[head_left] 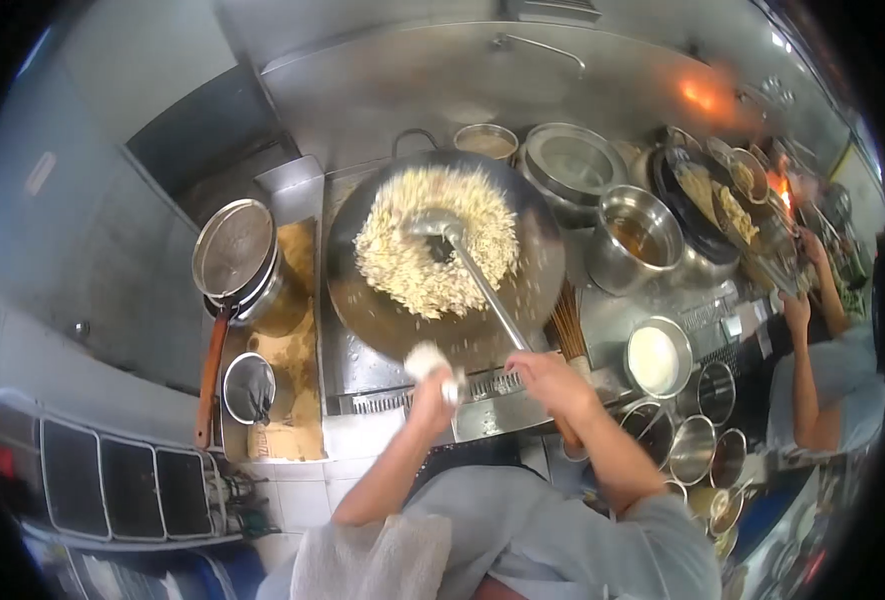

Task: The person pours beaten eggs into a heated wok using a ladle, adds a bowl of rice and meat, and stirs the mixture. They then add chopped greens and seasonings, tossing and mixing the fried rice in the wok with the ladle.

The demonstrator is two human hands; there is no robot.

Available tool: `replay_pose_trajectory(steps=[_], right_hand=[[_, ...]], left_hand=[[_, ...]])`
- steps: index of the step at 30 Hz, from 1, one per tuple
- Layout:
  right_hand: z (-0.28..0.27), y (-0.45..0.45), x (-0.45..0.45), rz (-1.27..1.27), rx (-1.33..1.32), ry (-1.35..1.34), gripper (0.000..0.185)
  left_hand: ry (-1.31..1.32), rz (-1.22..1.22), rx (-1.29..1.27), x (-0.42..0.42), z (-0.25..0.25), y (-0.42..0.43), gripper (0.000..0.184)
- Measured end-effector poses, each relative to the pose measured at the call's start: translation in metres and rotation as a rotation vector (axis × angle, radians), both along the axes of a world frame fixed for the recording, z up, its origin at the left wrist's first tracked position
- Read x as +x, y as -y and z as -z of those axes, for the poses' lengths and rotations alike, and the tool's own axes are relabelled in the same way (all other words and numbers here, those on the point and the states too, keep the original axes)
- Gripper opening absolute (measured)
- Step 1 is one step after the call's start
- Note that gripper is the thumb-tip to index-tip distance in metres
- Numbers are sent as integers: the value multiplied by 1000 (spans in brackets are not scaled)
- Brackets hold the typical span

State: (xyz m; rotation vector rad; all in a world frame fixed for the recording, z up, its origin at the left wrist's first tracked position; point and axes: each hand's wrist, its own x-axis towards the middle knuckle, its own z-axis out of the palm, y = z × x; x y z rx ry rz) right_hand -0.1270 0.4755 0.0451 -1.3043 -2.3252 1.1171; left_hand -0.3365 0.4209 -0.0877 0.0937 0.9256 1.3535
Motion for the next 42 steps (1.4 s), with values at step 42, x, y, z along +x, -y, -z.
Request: replay_pose_trajectory(steps=[42], right_hand=[[-147,-193,-164,313,210,-1293,26]], left_hand=[[-138,358,-112,-77,-27,-95,19]])
